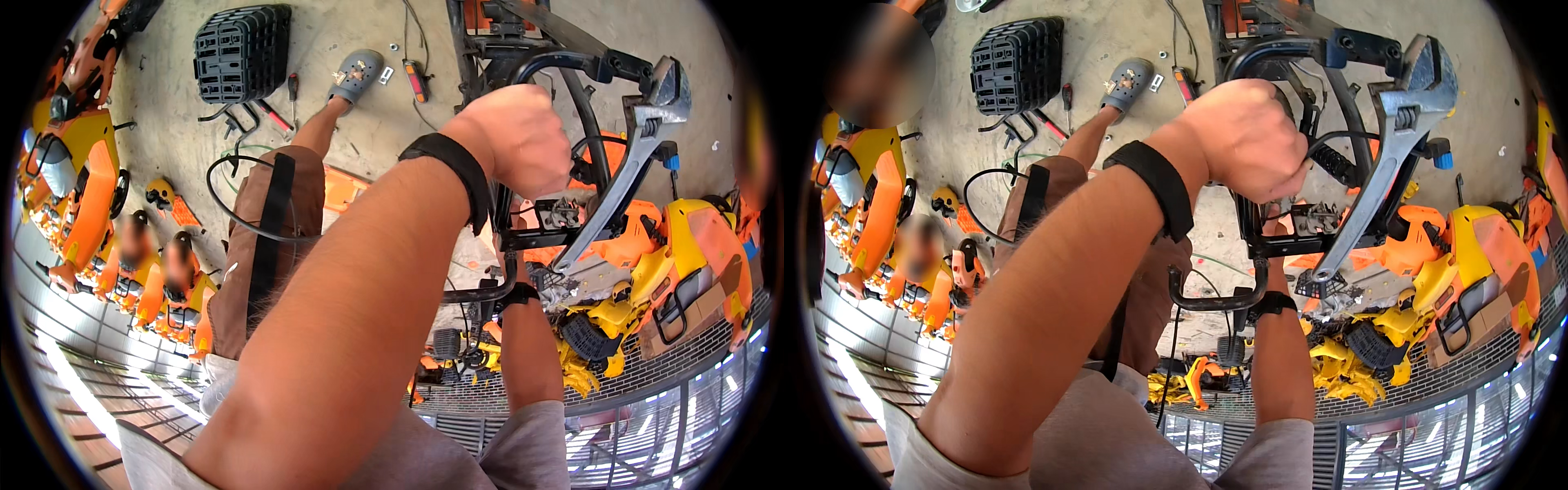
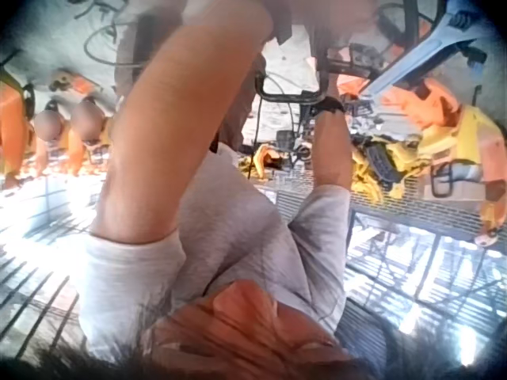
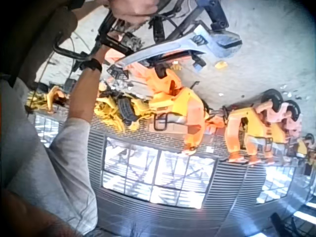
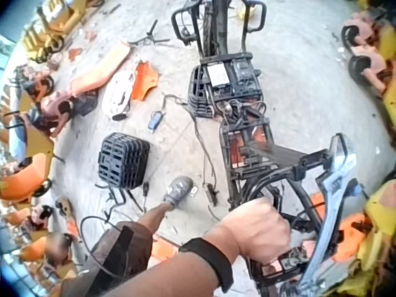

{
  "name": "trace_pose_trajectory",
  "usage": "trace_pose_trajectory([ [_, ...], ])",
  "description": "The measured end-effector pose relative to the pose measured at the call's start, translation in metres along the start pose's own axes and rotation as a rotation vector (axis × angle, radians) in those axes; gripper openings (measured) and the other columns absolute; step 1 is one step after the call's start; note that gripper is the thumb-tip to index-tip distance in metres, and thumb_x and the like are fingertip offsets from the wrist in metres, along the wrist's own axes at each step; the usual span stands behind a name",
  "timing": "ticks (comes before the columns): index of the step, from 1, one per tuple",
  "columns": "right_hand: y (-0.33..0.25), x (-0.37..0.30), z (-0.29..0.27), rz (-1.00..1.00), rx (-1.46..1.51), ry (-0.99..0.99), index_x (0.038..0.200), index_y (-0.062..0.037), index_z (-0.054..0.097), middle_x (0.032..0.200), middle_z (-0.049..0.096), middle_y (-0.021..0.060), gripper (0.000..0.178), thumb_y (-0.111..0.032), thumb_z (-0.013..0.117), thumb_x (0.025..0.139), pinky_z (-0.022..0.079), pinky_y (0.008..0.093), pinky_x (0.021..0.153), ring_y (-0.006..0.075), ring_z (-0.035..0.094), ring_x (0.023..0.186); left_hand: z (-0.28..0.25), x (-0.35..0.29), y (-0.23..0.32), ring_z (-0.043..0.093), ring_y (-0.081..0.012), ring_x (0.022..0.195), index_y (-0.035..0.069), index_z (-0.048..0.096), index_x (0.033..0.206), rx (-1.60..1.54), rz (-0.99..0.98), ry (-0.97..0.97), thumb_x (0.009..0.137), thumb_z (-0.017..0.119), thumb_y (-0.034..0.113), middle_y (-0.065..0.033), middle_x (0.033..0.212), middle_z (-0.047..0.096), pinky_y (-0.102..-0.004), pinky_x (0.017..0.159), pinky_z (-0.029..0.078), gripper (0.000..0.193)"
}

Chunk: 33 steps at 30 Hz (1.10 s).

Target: The person uses a wrench to loosen and remove a bolt from the frame of a disassembled electric scooter. After standing and walking around the workshop, the person sits on the floor and continues to manipulate the scooter's wiring and frame components.

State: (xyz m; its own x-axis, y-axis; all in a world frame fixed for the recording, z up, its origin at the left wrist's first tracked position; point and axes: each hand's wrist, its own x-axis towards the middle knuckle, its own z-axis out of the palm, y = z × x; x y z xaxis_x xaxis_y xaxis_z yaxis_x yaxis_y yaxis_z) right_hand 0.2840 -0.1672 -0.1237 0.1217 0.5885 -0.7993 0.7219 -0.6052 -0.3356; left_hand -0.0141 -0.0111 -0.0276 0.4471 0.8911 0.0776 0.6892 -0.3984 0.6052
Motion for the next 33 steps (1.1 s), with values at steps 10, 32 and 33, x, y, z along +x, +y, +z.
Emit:
trace_pose_trajectory([
  [10, -0.015, -0.035, 0.003, -0.475, -0.092, -0.002, 0.101, -0.0028, 0.054, 0.084, 0.056, 0.0164, 0.028, -0.029, 0.048, 0.093, 0.042, 0.0343, 0.073, 0.0280, 0.054, 0.081, -0.008, 0.002, 0.003, 0.054, -0.0251, 0.043, 0.012, 0.051, 0.050, 0.096, -0.042, -0.071, 0.080, 0.054, 0.032, -0.0051, 0.046, 0.054, -0.0350, 0.049, 0.044, 0.037],
  [32, -0.001, -0.043, 0.012, -0.227, -0.598, -0.013, 0.074, -0.0048, 0.067, 0.071, 0.065, 0.0160, 0.017, -0.020, 0.063, 0.068, 0.051, 0.0426, 0.065, 0.0382, 0.062, 0.070, -0.006, 0.008, 0.004, 0.050, -0.0239, 0.042, 0.012, 0.046, 0.050, 0.188, 0.022, -0.007, 0.076, 0.059, 0.021, -0.0038, 0.046, 0.048, -0.0343, 0.047, 0.040, 0.031],
  [33, -0.008, -0.044, 0.009, -0.187, -0.596, -0.037, 0.073, -0.0051, 0.068, 0.072, 0.065, 0.0163, 0.019, -0.023, 0.065, 0.068, 0.052, 0.0424, 0.066, 0.0370, 0.063, 0.071, -0.007, 0.008, 0.005, 0.050, -0.0241, 0.042, 0.012, 0.045, 0.050, 0.196, 0.025, -0.017, 0.076, 0.059, 0.021, -0.0040, 0.046, 0.048, -0.0344, 0.047, 0.040, 0.031],
])
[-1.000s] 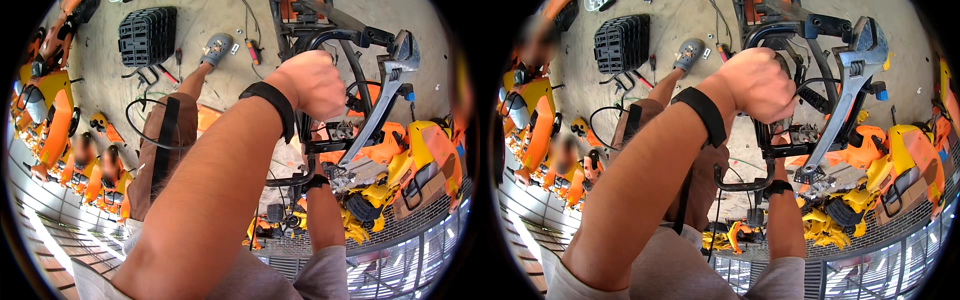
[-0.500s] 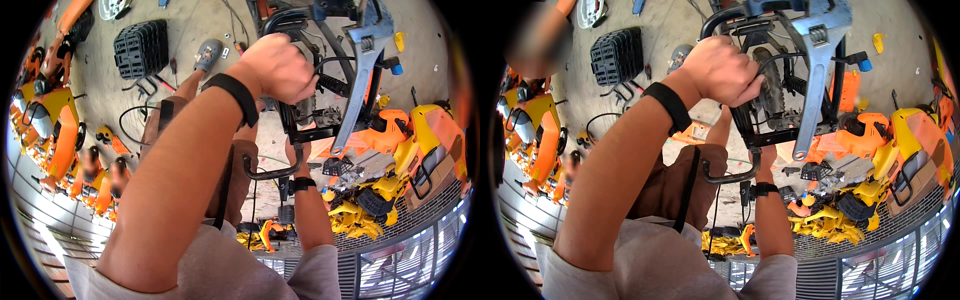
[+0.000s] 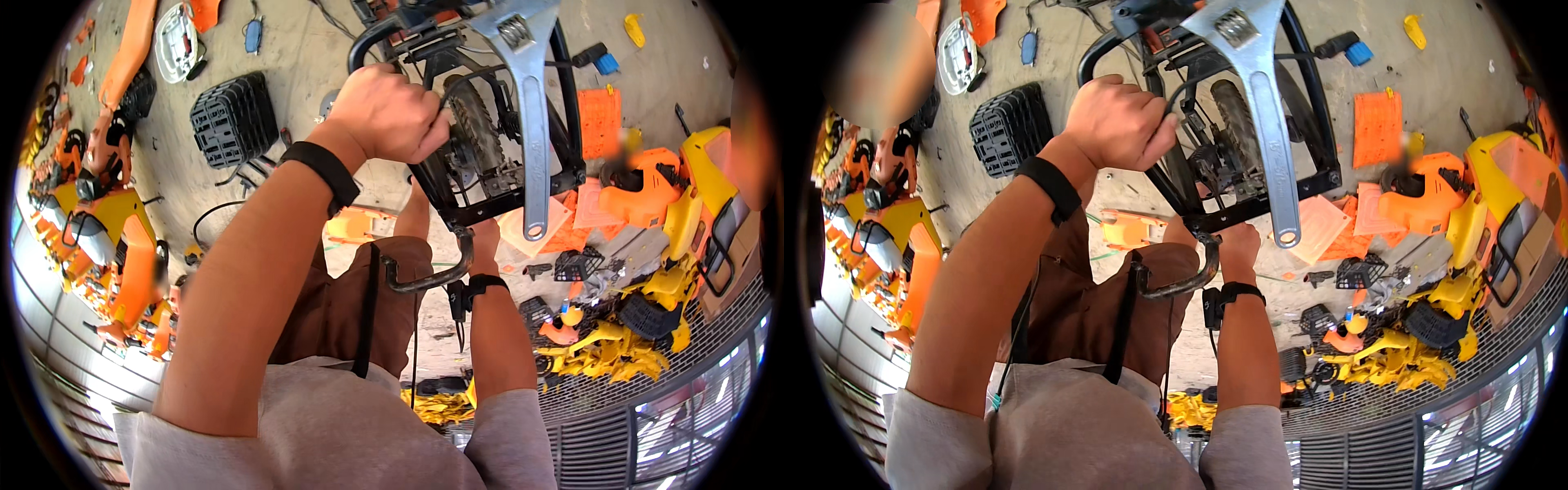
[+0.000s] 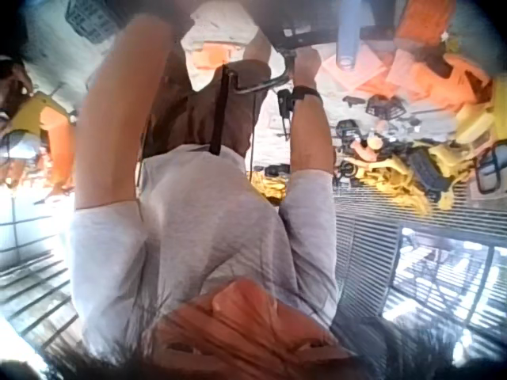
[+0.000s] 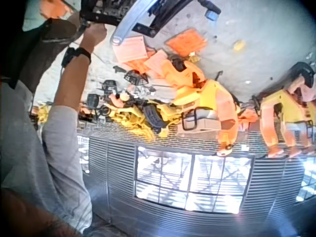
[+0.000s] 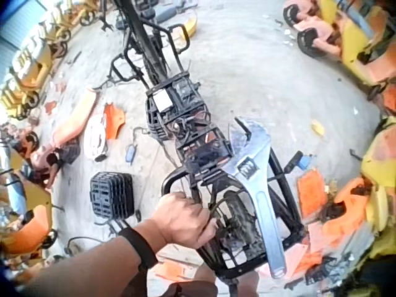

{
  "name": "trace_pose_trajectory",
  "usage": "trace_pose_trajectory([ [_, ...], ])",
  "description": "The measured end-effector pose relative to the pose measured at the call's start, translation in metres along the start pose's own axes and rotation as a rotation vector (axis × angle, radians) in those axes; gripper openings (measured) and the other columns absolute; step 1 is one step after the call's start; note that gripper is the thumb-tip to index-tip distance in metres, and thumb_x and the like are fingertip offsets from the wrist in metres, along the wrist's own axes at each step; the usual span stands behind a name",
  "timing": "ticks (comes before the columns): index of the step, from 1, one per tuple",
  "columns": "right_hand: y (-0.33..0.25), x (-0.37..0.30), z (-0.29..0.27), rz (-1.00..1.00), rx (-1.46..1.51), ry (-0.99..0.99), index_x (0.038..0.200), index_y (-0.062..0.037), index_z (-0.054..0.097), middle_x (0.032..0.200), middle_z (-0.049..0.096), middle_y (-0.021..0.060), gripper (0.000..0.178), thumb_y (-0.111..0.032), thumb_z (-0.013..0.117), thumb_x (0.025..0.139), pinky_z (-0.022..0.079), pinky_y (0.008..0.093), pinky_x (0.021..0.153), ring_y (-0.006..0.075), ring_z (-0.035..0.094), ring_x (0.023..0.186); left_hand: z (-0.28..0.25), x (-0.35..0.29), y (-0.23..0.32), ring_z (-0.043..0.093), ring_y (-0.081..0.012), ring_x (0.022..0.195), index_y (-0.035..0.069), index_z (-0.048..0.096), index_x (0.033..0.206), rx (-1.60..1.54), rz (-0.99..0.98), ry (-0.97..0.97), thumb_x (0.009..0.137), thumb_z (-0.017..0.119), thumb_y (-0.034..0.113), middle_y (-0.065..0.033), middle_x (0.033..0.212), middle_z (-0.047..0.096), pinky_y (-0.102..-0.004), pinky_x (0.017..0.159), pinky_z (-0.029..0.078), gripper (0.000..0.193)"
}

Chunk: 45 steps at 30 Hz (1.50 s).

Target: The person uses a wrench to loosen and remove a bolt from the frame of a disassembled electric scooter. After standing and walking around the workshop, the person sits on the floor and continues to manipulate the scooter's wiring and frame components.

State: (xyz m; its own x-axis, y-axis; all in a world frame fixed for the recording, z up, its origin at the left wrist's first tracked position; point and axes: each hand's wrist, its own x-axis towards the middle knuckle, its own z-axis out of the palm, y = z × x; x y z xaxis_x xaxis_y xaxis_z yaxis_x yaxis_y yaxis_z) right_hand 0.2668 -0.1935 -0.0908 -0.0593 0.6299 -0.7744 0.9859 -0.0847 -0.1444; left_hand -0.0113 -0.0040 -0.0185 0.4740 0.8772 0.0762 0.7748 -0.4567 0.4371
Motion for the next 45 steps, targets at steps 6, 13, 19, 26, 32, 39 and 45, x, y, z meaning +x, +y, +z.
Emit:
trace_pose_trajectory([
  [6, -0.003, 0.004, 0.005, 0.045, -0.018, -0.020, 0.070, -0.0036, 0.067, 0.072, 0.065, 0.0197, 0.026, -0.029, 0.065, 0.072, 0.053, 0.0432, 0.067, 0.0353, 0.065, 0.073, -0.003, 0.001, 0.001, 0.049, -0.0255, 0.042, 0.010, 0.046, 0.052, 0.007, 0.008, -0.021, 0.076, 0.058, 0.018, -0.0056, 0.047, 0.049, -0.0355, 0.045, 0.039, 0.028],
  [13, 0.006, 0.013, 0.024, 0.045, 0.099, 0.080, 0.065, -0.0073, 0.066, 0.066, 0.063, 0.0131, 0.019, -0.024, 0.070, 0.056, 0.051, 0.0418, 0.061, 0.0354, 0.063, 0.067, -0.005, 0.005, 0.003, 0.048, -0.0255, 0.043, 0.010, 0.048, 0.053, 0.031, 0.002, -0.071, 0.076, 0.058, 0.018, -0.0060, 0.048, 0.049, -0.0343, 0.046, 0.038, 0.027],
  [19, 0.007, 0.013, 0.021, -0.132, 0.117, 0.123, 0.071, -0.0084, 0.065, 0.071, 0.064, 0.0105, 0.013, -0.015, 0.069, 0.061, 0.048, 0.0434, 0.059, 0.0347, 0.062, 0.069, -0.002, 0.001, 0.002, 0.048, -0.0254, 0.043, 0.010, 0.047, 0.053, 0.023, -0.008, -0.077, 0.076, 0.059, 0.019, -0.0057, 0.048, 0.048, -0.0345, 0.047, 0.038, 0.027],
  [26, 0.013, 0.034, 0.040, -0.093, 0.367, 0.315, 0.072, -0.0072, 0.062, 0.065, 0.060, 0.0099, 0.014, -0.021, 0.065, 0.075, 0.045, 0.0418, 0.058, 0.0301, 0.060, 0.062, 0.000, 0.001, 0.001, 0.047, -0.0259, 0.043, 0.010, 0.046, 0.052, 0.029, 0.017, -0.039, 0.076, 0.060, 0.019, -0.0057, 0.047, 0.047, -0.0344, 0.046, 0.038, 0.029],
  [32, 0.018, 0.040, 0.060, -0.200, 0.400, 0.418, 0.071, -0.0078, 0.060, 0.061, 0.057, 0.0112, 0.021, -0.027, 0.060, 0.081, 0.043, 0.0407, 0.057, 0.0307, 0.057, 0.060, -0.001, 0.003, 0.002, 0.048, -0.0284, 0.044, 0.010, 0.047, 0.053, 0.074, 0.018, -0.046, 0.078, 0.060, 0.021, -0.0059, 0.048, 0.048, -0.0361, 0.045, 0.039, 0.030],
  [39, -0.006, 0.046, 0.022, -0.267, 0.416, 0.503, 0.083, -0.0051, 0.066, 0.065, 0.062, 0.0129, 0.023, -0.028, 0.065, 0.078, 0.046, 0.0411, 0.060, 0.0336, 0.060, 0.064, 0.002, -0.001, 0.000, 0.046, -0.0300, 0.043, 0.009, 0.046, 0.053, 0.021, 0.065, -0.002, 0.079, 0.059, 0.019, -0.0068, 0.048, 0.047, -0.0372, 0.044, 0.039, 0.031],
  [45, 0.007, 0.065, 0.060, -0.220, 0.525, 0.310, 0.078, -0.0036, 0.063, 0.061, 0.058, 0.0113, 0.022, -0.025, 0.061, 0.082, 0.044, 0.0364, 0.057, 0.0241, 0.059, 0.058, -0.001, 0.000, 0.001, 0.044, -0.0303, 0.042, 0.009, 0.046, 0.053, 0.032, 0.072, 0.011, 0.078, 0.059, 0.018, -0.0072, 0.049, 0.048, -0.0382, 0.044, 0.037, 0.029],
])
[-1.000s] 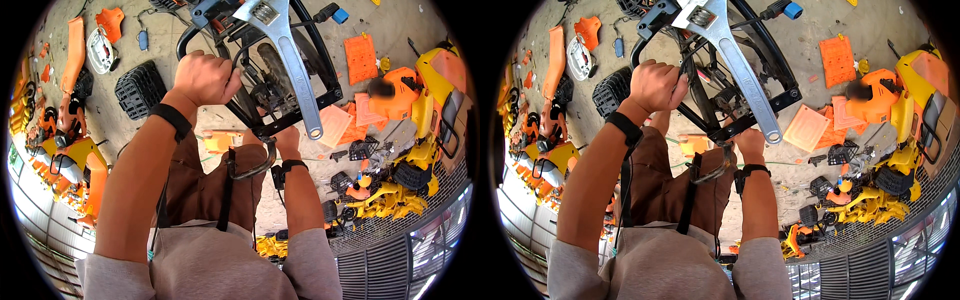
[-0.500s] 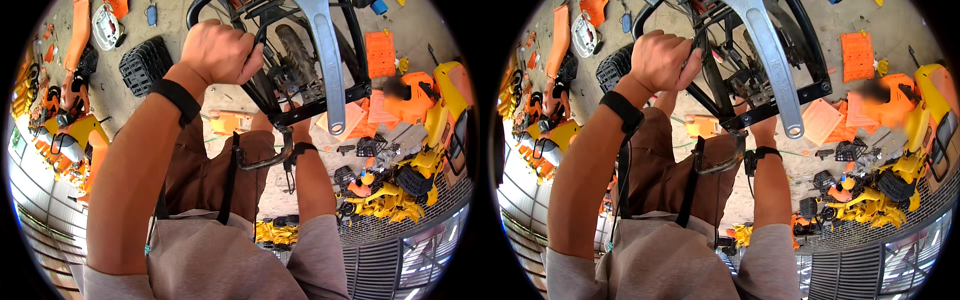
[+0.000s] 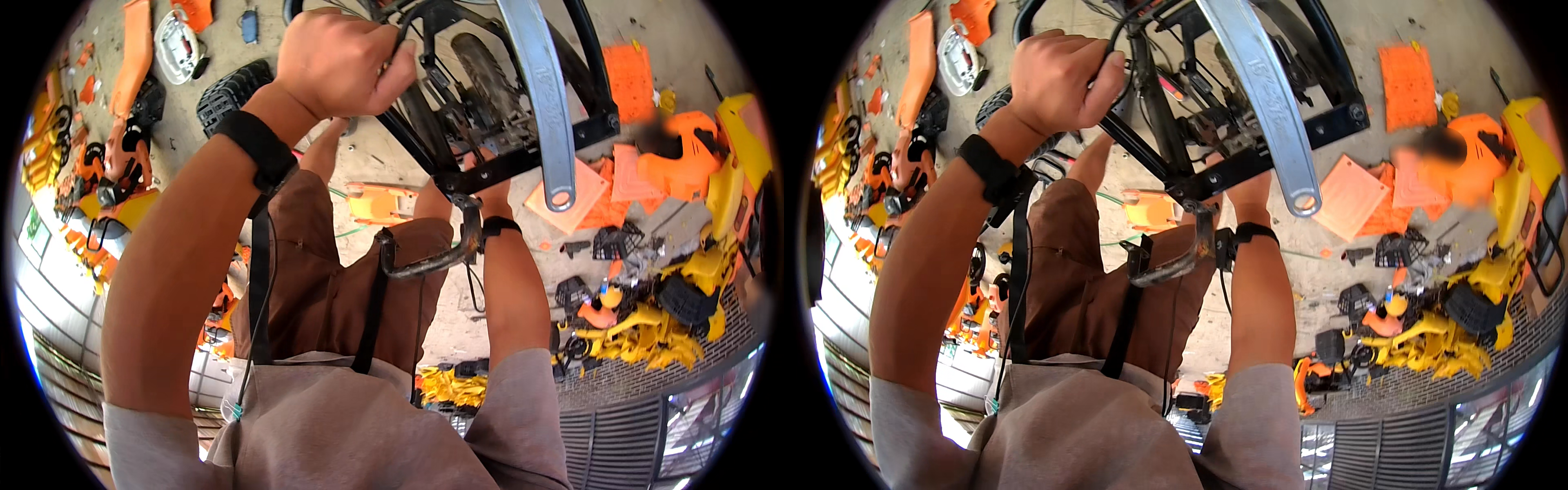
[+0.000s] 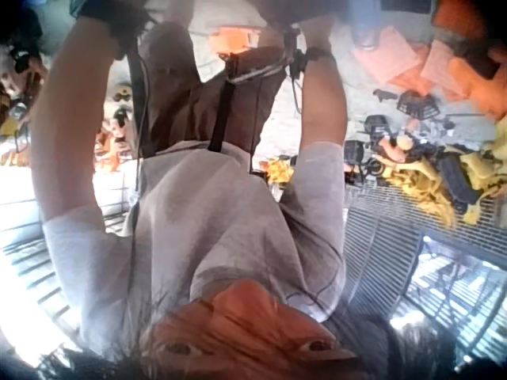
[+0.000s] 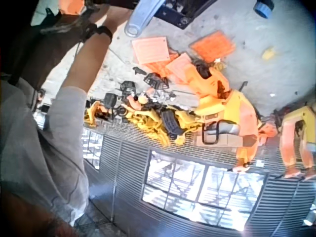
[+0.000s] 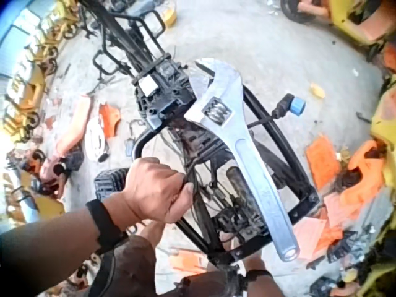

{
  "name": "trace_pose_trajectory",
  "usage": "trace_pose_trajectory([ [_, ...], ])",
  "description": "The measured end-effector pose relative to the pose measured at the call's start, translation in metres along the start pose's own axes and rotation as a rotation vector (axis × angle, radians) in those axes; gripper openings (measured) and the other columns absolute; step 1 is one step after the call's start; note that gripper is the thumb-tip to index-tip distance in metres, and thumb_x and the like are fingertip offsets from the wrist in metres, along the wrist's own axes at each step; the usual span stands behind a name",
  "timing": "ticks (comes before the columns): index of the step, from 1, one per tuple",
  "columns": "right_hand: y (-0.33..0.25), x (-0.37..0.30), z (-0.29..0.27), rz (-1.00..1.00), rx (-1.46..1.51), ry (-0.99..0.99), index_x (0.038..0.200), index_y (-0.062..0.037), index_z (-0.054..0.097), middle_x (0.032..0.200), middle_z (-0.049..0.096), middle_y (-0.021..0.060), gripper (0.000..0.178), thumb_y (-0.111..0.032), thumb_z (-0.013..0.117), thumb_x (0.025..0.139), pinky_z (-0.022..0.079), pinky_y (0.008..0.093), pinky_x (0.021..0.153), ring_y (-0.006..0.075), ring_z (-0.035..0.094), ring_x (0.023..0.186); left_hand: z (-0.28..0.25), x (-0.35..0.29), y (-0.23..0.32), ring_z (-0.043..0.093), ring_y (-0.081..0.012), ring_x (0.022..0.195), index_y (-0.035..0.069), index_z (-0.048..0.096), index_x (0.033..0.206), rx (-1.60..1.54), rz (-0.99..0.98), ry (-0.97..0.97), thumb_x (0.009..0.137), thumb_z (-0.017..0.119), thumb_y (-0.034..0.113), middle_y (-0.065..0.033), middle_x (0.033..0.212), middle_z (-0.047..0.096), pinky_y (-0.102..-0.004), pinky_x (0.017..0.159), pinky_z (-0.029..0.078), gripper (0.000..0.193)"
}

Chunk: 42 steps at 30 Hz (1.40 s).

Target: The person uses a wrench to loosen and remove a bolt from the frame of a disassembled electric scooter. After standing and walking around the workshop, the person sits on the floor and continues to manipulate the scooter's wiring and frame components.

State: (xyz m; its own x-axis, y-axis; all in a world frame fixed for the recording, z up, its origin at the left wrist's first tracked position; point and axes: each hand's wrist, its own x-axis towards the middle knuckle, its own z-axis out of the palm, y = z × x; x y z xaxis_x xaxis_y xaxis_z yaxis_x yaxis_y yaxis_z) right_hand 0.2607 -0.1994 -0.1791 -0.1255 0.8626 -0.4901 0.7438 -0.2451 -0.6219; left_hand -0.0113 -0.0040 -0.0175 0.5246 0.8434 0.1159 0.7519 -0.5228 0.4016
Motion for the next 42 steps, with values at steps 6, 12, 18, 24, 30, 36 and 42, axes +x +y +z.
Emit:
trace_pose_trajectory([
  [6, 0.051, 0.006, 0.034, 0.037, -0.223, 0.053, 0.077, -0.0013, 0.064, 0.060, 0.057, 0.0127, 0.027, -0.028, 0.066, 0.079, 0.045, 0.0348, 0.054, 0.0226, 0.058, 0.057, 0.000, 0.002, 0.000, 0.046, -0.0287, 0.041, 0.009, 0.047, 0.052, 0.019, 0.010, 0.013, 0.076, 0.060, 0.019, -0.0071, 0.047, 0.046, -0.0369, 0.043, 0.038, 0.029],
  [12, 0.016, 0.018, 0.018, 0.138, 0.271, -0.017, 0.079, -0.0014, 0.065, 0.061, 0.058, 0.0133, 0.027, -0.028, 0.066, 0.080, 0.045, 0.0351, 0.056, 0.0231, 0.059, 0.058, 0.001, 0.001, -0.003, 0.045, -0.0293, 0.042, 0.010, 0.046, 0.052, 0.044, 0.012, -0.016, 0.077, 0.058, 0.021, -0.0069, 0.046, 0.045, -0.0374, 0.044, 0.038, 0.031],
  [18, 0.010, 0.020, 0.018, 0.284, 0.543, -0.040, 0.081, -0.0015, 0.066, 0.063, 0.060, 0.0140, 0.028, -0.029, 0.065, 0.081, 0.046, 0.0355, 0.057, 0.0236, 0.060, 0.059, 0.000, 0.001, 0.000, 0.046, -0.0301, 0.041, 0.009, 0.048, 0.052, 0.049, -0.008, -0.038, 0.078, 0.058, 0.022, -0.0076, 0.046, 0.046, -0.0380, 0.043, 0.037, 0.030],
  [24, 0.007, 0.015, 0.011, 0.554, 1.023, -0.039, 0.084, -0.0016, 0.067, 0.065, 0.061, 0.0146, 0.028, -0.030, 0.065, 0.082, 0.047, 0.0358, 0.058, 0.0240, 0.061, 0.060, 0.000, 0.002, 0.001, 0.048, -0.0305, 0.043, 0.010, 0.049, 0.053, 0.082, -0.030, -0.051, 0.079, 0.057, 0.023, -0.0074, 0.047, 0.049, -0.0387, 0.043, 0.039, 0.030],
  [30, -0.019, 0.015, -0.013, 0.392, 0.344, -0.122, 0.098, -0.0045, 0.064, 0.076, 0.062, 0.0100, 0.033, -0.036, 0.060, 0.089, 0.044, 0.0357, 0.071, 0.0203, 0.058, 0.074, 0.002, 0.000, 0.000, 0.048, -0.0283, 0.041, 0.011, 0.051, 0.052, 0.121, -0.037, -0.053, 0.079, 0.057, 0.025, -0.0063, 0.044, 0.048, -0.0377, 0.040, 0.037, 0.032],
  [36, -0.006, -0.010, -0.024, 0.025, 0.103, -0.045, 0.074, 0.0026, 0.060, 0.059, 0.055, 0.0114, 0.046, -0.040, 0.055, 0.092, 0.040, 0.0350, 0.056, 0.0195, 0.051, 0.055, 0.000, 0.000, 0.000, 0.049, -0.0284, 0.042, 0.011, 0.052, 0.052, 0.121, -0.039, -0.067, 0.079, 0.057, 0.026, -0.0060, 0.044, 0.048, -0.0377, 0.040, 0.038, 0.031],
  [42, -0.074, -0.035, -0.088, 0.257, 0.078, -0.378, 0.102, -0.0010, 0.059, 0.092, 0.064, 0.0225, 0.021, -0.013, 0.052, 0.086, 0.047, 0.0424, 0.075, 0.0416, 0.059, 0.092, 0.002, -0.001, 0.000, 0.050, -0.0285, 0.042, 0.012, 0.052, 0.053, 0.118, -0.034, -0.054, 0.080, 0.057, 0.025, -0.0061, 0.046, 0.049, -0.0385, 0.041, 0.039, 0.031],
])
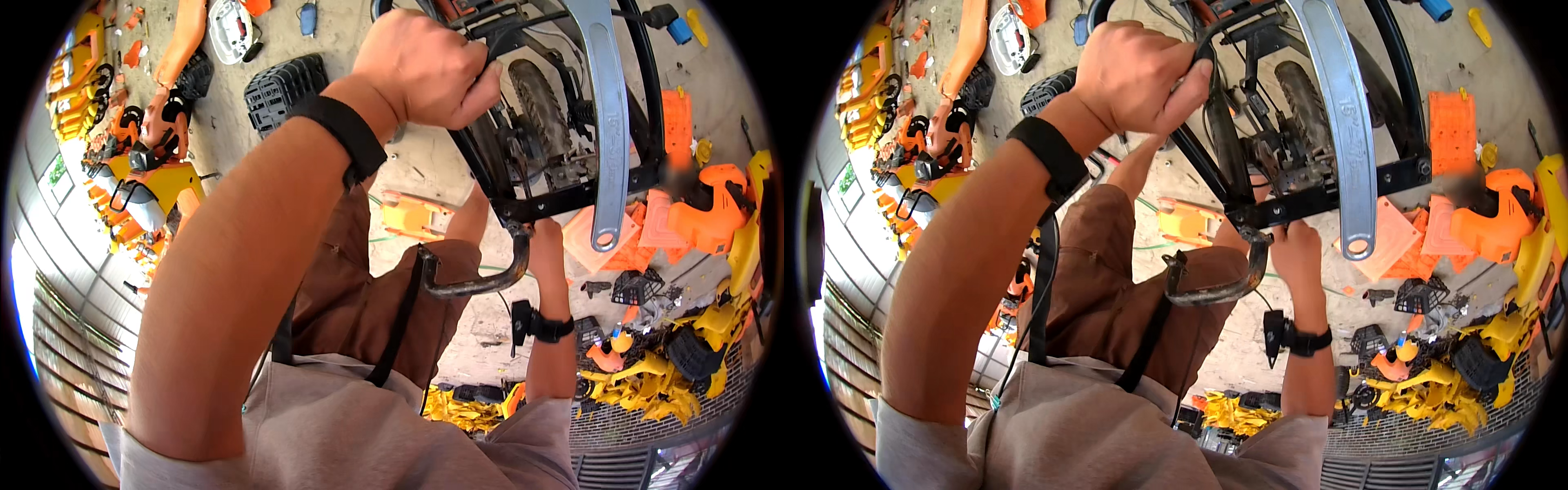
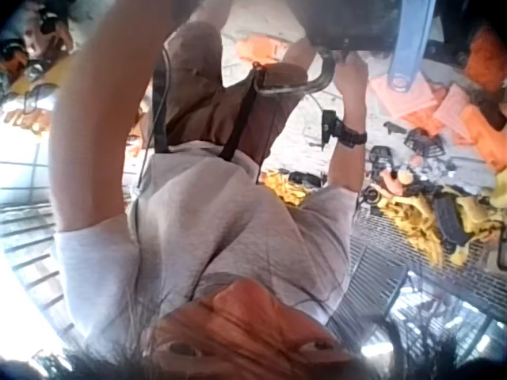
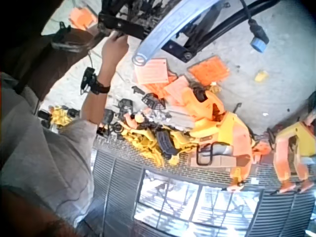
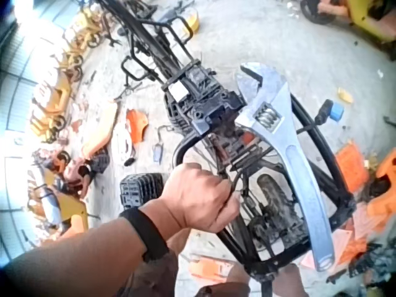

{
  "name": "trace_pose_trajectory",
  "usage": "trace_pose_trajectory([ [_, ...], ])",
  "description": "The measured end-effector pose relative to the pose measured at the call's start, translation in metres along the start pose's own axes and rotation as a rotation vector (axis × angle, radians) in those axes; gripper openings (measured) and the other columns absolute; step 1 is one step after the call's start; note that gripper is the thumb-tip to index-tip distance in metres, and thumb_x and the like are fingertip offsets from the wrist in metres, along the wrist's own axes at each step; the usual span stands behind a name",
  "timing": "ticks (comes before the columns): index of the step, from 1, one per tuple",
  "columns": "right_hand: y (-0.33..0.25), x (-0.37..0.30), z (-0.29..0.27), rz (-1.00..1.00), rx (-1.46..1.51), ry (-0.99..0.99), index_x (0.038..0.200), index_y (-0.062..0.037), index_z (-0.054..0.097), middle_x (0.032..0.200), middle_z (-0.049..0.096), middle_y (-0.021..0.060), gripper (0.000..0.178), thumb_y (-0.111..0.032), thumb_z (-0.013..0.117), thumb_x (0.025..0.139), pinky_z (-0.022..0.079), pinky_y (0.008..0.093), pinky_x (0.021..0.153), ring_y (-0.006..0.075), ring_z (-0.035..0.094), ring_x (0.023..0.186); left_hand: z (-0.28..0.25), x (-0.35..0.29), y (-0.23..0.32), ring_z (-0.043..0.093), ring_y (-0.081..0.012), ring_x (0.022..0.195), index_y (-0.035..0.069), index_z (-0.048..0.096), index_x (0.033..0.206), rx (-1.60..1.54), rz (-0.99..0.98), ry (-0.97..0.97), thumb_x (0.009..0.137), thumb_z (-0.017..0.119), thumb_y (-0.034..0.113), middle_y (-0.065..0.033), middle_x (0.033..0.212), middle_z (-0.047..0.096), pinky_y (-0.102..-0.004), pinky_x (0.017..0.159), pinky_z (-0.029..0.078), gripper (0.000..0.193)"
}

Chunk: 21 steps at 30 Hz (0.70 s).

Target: The person uses a wrench to loosen and remove a bolt from the frame of a disassembled electric scooter. After standing and walking around the workshop, the person sits on the floor and continues to manipulate the scooter's wiring and frame components.

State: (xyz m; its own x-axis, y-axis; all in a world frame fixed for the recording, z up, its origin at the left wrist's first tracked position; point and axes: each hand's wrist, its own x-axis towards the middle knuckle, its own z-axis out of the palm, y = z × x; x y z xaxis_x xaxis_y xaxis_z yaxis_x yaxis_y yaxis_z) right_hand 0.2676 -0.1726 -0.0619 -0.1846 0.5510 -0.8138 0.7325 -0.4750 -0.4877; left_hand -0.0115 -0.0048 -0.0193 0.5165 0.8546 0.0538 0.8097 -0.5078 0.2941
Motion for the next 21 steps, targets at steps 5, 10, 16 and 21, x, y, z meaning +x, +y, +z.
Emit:
trace_pose_trajectory([
  [5, -0.049, -0.055, -0.005, 0.089, 0.292, -0.032, 0.096, 0.0017, 0.055, 0.081, 0.059, 0.0126, 0.023, -0.020, 0.048, 0.097, 0.045, 0.0337, 0.072, 0.0215, 0.057, 0.077, -0.008, 0.006, 0.002, 0.050, -0.0290, 0.043, 0.011, 0.053, 0.054, -0.013, 0.068, 0.022, 0.082, 0.056, 0.025, -0.0066, 0.047, 0.051, -0.0382, 0.042, 0.039, 0.031],
  [10, -0.024, -0.063, 0.010, 0.191, 0.374, 0.061, 0.111, 0.0012, 0.054, 0.076, 0.056, 0.0063, 0.024, -0.009, 0.047, 0.091, 0.042, 0.0291, 0.062, 0.0134, 0.052, 0.069, -0.007, 0.009, 0.001, 0.049, -0.0287, 0.042, 0.011, 0.051, 0.053, -0.039, 0.080, 0.041, 0.081, 0.057, 0.024, -0.0067, 0.045, 0.049, -0.0377, 0.041, 0.039, 0.031],
  [16, -0.025, -0.061, 0.014, 0.115, 0.297, 0.130, 0.113, 0.0022, 0.055, 0.071, 0.051, 0.0028, 0.029, -0.002, 0.046, 0.086, 0.038, 0.0249, 0.056, 0.0092, 0.044, 0.063, -0.007, 0.006, 0.002, 0.048, -0.0282, 0.041, 0.011, 0.049, 0.051, -0.025, 0.073, 0.061, 0.080, 0.058, 0.024, -0.0065, 0.044, 0.047, -0.0379, 0.040, 0.038, 0.033],
  [21, -0.036, -0.051, 0.008, 0.011, 0.297, 0.211, 0.114, 0.0036, 0.056, 0.071, 0.052, 0.0075, 0.028, -0.009, 0.047, 0.090, 0.040, 0.0262, 0.058, 0.0126, 0.046, 0.063, -0.007, 0.006, 0.002, 0.048, -0.0272, 0.040, 0.011, 0.047, 0.050, -0.024, 0.083, 0.077, 0.079, 0.058, 0.024, -0.0058, 0.044, 0.047, -0.0370, 0.040, 0.038, 0.034],
])
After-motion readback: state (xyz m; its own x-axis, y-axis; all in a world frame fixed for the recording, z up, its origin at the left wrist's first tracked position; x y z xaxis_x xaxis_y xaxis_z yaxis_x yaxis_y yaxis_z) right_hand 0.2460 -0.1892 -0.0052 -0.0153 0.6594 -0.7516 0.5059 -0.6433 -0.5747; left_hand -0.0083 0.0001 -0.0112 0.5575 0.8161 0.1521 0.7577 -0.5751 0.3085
